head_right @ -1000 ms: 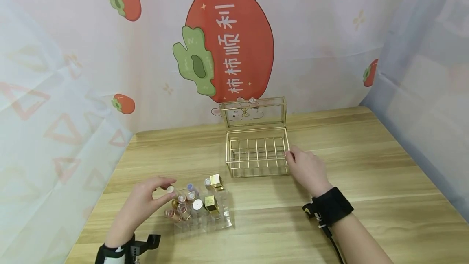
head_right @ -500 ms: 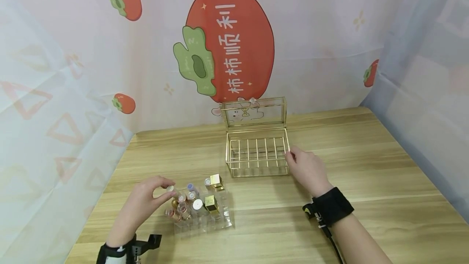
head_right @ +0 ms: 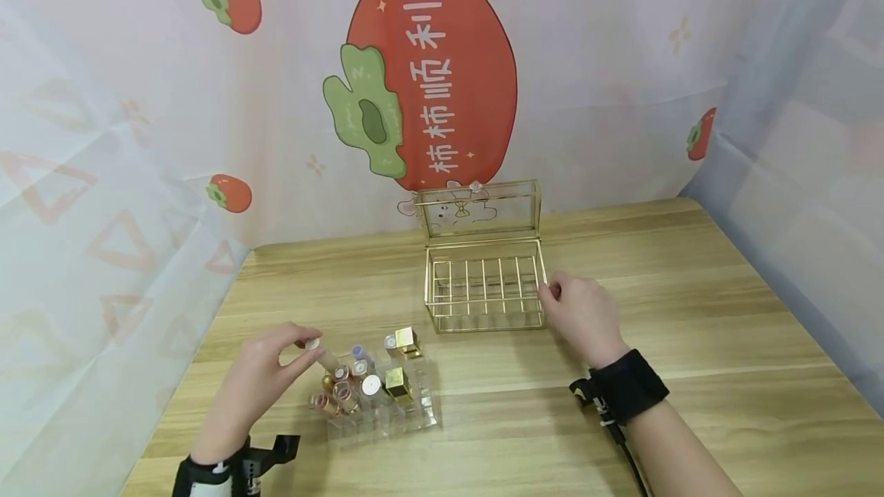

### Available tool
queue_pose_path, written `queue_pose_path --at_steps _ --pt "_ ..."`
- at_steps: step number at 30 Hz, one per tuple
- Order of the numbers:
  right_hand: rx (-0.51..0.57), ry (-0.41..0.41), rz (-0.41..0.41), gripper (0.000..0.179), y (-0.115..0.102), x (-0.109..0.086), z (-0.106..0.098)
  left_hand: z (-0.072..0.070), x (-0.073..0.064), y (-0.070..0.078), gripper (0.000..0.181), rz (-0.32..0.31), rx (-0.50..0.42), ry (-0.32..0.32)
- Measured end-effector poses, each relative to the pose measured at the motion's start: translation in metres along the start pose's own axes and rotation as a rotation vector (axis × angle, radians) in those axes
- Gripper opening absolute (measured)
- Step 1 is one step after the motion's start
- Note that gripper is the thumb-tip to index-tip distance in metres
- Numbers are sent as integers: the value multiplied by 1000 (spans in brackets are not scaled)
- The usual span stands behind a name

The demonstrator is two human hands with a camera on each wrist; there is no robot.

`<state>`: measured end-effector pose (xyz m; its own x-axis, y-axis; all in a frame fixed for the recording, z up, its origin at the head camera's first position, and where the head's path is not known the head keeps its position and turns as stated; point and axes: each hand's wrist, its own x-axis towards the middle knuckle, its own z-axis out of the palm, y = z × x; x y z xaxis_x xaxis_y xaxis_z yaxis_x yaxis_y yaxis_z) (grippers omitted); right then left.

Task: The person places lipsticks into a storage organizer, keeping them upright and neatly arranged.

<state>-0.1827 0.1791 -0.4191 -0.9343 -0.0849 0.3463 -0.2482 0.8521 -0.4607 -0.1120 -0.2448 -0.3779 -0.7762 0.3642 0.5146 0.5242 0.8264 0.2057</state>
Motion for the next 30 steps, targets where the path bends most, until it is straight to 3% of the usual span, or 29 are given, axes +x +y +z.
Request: queue_pose_path --at_steps 5,17,22,30 --pt "-7 107 -25 29 -7 0 -4 -7 6 4 19 23 -14 51" --pt "-12 286 -198 15 -42 -1 -10 -14 19 16 25 34 -38 143" --pt "63 268 -260 11 -57 -4 -11 -14 23 20 25 17 -74 179" --pt "202 99 -231 13 -74 -8 -9 -13 27 30 21 17 -107 281"
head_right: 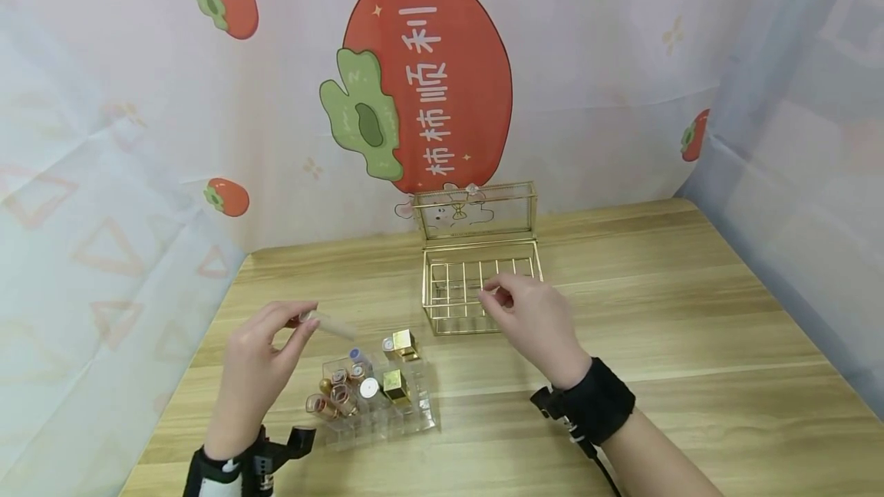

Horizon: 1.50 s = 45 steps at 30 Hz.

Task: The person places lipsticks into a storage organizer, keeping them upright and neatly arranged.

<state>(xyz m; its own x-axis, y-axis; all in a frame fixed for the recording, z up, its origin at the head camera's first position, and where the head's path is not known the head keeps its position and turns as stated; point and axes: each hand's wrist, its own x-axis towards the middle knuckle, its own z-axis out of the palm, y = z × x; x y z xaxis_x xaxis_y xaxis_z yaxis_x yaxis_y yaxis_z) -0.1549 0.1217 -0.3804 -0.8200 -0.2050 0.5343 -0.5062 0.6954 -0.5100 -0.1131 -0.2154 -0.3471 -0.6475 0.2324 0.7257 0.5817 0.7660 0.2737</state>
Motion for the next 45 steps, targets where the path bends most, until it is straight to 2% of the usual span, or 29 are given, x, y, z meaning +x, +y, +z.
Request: queue_pose_path --at_steps 6,10,16,19,24,28,32,36,45 --pt "111 -82 15 15 -9 -2 8 6 2 8 24 23 -44 97" --pt "154 -124 5 19 -12 -4 13 14 1 13 28 9 -147 131" --pt "247 -175 9 20 -18 -8 18 30 -2 24 27 -48 -377 85" --pt "311 -207 2 21 -19 -9 20 36 -4 29 26 -74 -447 71" --pt "396 -254 -9 25 -21 -10 23 40 -5 34 27 -117 -577 67" --pt "456 -299 23 32 -23 -11 24 41 -5 40 27 -161 -675 44" --pt "510 -329 66 37 -23 -11 26 43 -4 45 26 -188 -743 24" --pt "567 -330 94 38 -23 -12 27 49 -3 49 24 -180 -807 18" --pt "756 -354 108 33 -25 -11 26 56 -2 53 23 -191 -818 -7"
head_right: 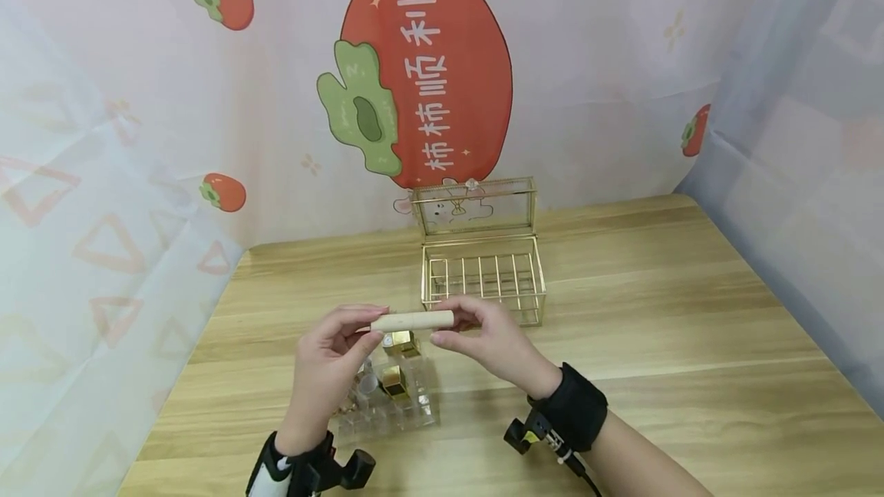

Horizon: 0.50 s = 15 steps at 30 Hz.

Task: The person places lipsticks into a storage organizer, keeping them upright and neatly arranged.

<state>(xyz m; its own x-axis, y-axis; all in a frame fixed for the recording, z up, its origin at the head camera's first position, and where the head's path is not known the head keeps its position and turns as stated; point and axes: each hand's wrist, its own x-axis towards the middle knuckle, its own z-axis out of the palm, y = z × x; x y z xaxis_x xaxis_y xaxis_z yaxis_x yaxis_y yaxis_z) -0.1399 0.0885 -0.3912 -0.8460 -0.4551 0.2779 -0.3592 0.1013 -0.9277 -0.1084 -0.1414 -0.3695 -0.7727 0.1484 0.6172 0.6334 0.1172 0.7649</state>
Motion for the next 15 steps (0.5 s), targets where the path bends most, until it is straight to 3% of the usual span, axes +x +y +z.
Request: queue_pose_path --at_steps 8,15 --pt "-2 44 -17 25 -2 2 -2 3 2 -2 23 12 4 -28" --pt "-5 58 -29 22 -4 1 -4 3 2 -4 21 30 160 -42"
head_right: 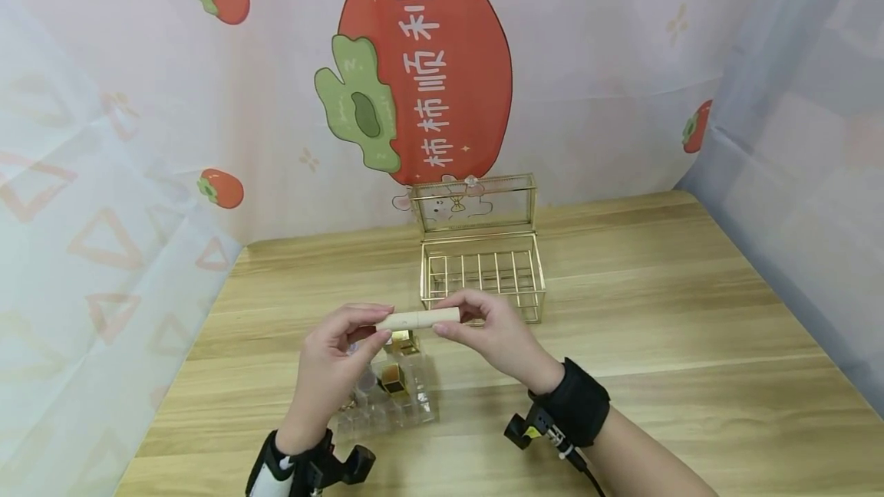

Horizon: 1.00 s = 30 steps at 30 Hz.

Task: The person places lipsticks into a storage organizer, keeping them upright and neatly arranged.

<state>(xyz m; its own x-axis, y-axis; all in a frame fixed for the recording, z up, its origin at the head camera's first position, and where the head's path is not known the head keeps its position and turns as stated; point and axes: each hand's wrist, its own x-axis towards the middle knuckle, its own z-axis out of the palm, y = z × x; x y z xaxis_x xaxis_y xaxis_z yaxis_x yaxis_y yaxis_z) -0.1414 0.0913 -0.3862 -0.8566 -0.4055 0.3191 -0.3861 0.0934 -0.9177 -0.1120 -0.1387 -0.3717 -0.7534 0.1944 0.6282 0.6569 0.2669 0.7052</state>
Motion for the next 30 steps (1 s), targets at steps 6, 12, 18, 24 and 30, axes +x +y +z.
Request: queue_pose_path --at_steps 6,12,18,24,30 --pt "-27 33 -30 21 -1 1 -2 0 1 -2 21 44 175 -7" --pt "-37 50 -61 21 -5 3 -3 0 3 -3 21 89 228 -14" --pt "-44 54 -100 21 -5 5 -2 -3 4 -4 21 131 266 -11" --pt "-82 61 -101 21 -6 7 -7 -8 3 -6 19 136 269 -14" --pt "-153 131 -99 21 -5 12 -21 -18 -3 -9 17 83 314 5"
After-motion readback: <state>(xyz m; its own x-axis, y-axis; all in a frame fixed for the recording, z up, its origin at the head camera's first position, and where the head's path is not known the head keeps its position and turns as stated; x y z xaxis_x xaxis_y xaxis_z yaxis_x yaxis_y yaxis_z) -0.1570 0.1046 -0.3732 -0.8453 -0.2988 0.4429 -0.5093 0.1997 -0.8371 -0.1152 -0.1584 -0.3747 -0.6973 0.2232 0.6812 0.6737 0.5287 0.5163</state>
